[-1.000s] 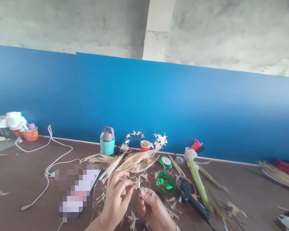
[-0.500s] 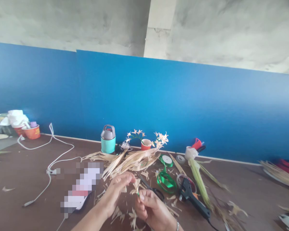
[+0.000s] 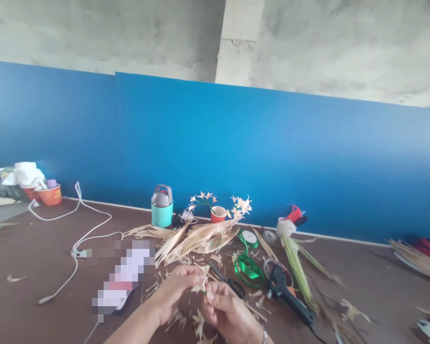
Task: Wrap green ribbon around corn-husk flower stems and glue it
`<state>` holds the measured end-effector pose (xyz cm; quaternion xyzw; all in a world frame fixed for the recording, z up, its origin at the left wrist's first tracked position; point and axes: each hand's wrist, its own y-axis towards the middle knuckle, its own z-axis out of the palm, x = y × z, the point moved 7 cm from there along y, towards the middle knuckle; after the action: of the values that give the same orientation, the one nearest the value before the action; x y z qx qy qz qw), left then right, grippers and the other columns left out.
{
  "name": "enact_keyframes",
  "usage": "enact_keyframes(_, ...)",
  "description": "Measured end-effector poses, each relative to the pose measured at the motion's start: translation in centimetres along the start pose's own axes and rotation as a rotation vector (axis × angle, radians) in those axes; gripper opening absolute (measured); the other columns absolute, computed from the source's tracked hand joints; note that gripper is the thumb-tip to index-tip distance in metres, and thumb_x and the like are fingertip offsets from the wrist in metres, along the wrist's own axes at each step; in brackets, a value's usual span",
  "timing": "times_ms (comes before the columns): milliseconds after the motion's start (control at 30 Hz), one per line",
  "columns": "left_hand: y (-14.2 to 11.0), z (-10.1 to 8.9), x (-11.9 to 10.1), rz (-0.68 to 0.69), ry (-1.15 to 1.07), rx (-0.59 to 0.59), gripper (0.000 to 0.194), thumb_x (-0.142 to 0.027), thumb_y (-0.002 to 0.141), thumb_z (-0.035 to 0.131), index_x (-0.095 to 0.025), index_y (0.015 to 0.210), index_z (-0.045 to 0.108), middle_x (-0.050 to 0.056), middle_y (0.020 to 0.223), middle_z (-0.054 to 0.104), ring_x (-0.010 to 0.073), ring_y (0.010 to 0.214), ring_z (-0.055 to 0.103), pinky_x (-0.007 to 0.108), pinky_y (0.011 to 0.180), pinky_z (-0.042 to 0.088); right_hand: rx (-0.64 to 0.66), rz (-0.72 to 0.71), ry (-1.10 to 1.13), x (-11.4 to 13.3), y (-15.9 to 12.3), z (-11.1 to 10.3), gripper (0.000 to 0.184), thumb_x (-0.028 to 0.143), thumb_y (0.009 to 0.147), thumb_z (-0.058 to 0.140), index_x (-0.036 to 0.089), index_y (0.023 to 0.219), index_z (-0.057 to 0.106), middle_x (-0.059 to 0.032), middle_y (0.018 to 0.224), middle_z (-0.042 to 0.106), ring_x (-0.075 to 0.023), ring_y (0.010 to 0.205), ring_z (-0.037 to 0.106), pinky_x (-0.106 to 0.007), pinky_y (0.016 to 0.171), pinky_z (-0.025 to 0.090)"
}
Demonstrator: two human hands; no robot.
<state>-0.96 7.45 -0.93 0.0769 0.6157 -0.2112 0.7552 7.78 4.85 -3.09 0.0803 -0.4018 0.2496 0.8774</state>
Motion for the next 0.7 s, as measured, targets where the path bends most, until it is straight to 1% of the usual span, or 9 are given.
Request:
enact_keyframes(67,-0.2,-1.6,-0.9,0.087,0.124,-0.223,0.024,-0.038,0.072,0.059,-0.018,0.084,0.066,0.003,0.083,0.065,0.0203,0.079,0.057,0.032,0.076,0.041,-0.069,-0.063,0.009,0.3,0.2,-0.7,0.027,0.028,0.064,0.078,0.012,0.06,0.056,0.0035,0.049,0.05,-0.004,0.042,0.037,-0.017,0.043,0.022)
enact_keyframes(133,-1.1,-2.8,-2.7,0.293,0.282,-0.408,0.024,-0.038,0.076,0.056,-0.021,0.09,0.064,0.005,0.099,0.064,0.0228,0.093,0.055,0.034,0.084,0.04,-0.133,-0.121,0.003,0.7,0.4,-1.4,0.027,0.028,0.065,0.077,0.013,0.059,0.056,0.0032,0.051,0.051,-0.0043,0.044,0.038,-0.017,0.044,0.025)
enact_keyframes(233,-2.9,-2.1,-5.1,0.676,0.535,-0.43,0.016,-0.031,0.078,0.054,-0.021,0.086,0.063,0.007,0.096,0.06,0.0246,0.097,0.054,0.036,0.086,0.041,-0.174,-0.151,0.004,1.0,0.3,-1.7,0.028,0.029,0.066,0.077,0.013,0.058,0.056,0.0031,0.052,0.05,-0.0047,0.046,0.038,-0.017,0.046,0.028)
enact_keyframes(300,-3.6,-1.2,-5.3,0.795,0.668,-0.397,0.012,-0.027,0.079,0.053,-0.021,0.086,0.062,0.008,0.095,0.058,0.0246,0.096,0.053,0.038,0.085,0.042,-0.184,-0.15,0.026,1.1,0.2,-1.7,0.026,0.028,0.065,0.078,0.013,0.06,0.057,0.0032,0.053,0.05,-0.0047,0.047,0.039,-0.016,0.048,0.03)
enact_keyframes(367,-3.7,-0.5,-4.9,0.828,0.769,-0.384,0.011,-0.026,0.078,0.056,-0.022,0.087,0.061,0.008,0.096,0.056,0.0248,0.097,0.053,0.039,0.084,0.043,-0.194,-0.146,0.044,1.1,0.0,-1.6,0.025,0.028,0.065,0.078,0.013,0.061,0.058,0.0033,0.053,0.05,-0.0047,0.048,0.039,-0.015,0.048,0.031)
enact_keyframes(433,-3.4,-0.3,-4.4,0.811,0.833,-0.407,0.011,-0.028,0.076,0.06,-0.022,0.085,0.062,0.008,0.098,0.056,0.0254,0.097,0.052,0.039,0.084,0.043,-0.214,-0.144,0.045,1.1,0.0,-1.7,0.025,0.028,0.064,0.078,0.013,0.061,0.058,0.0033,0.053,0.05,-0.0048,0.047,0.038,-0.015,0.048,0.032)
enact_keyframes(500,-3.0,-0.3,-4.0,0.783,0.862,-0.434,0.008,-0.027,0.08,0.057,-0.023,0.079,0.063,0.007,0.096,0.056,0.0245,0.097,0.053,0.038,0.083,0.044,-0.233,-0.145,0.04,1.1,0.0,-1.7,0.026,0.028,0.062,0.079,0.013,0.06,0.059,0.0034,0.052,0.05,-0.0047,0.047,0.038,-0.015,0.047,0.032)
enact_keyframes(600,-3.0,-0.7,-4.1,0.788,0.852,-0.48,0.016,-0.026,0.084,0.051,-0.022,0.073,0.062,0.006,0.094,0.055,0.0232,0.096,0.052,0.037,0.083,0.043,-0.249,-0.154,0.062,1.3,0.0,-1.9,0.026,0.027,0.061,0.08,0.013,0.061,0.059,0.0037,0.054,0.049,-0.0047,0.048,0.038,-0.015,0.048,0.033)
enact_keyframes(700,-3.3,-2.0,-4.8,0.781,0.749,-0.601,0.02,-0.029,0.086,0.047,-0.021,0.071,0.057,0.006,0.094,0.055,0.0222,0.094,0.052,0.034,0.08,0.043,-0.286,-0.21,0.073,1.8,0.0,-2.3,0.025,0.028,0.062,0.079,0.014,0.061,0.059,0.0037,0.056,0.049,-0.0059,0.051,0.04,-0.016,0.05,0.034)
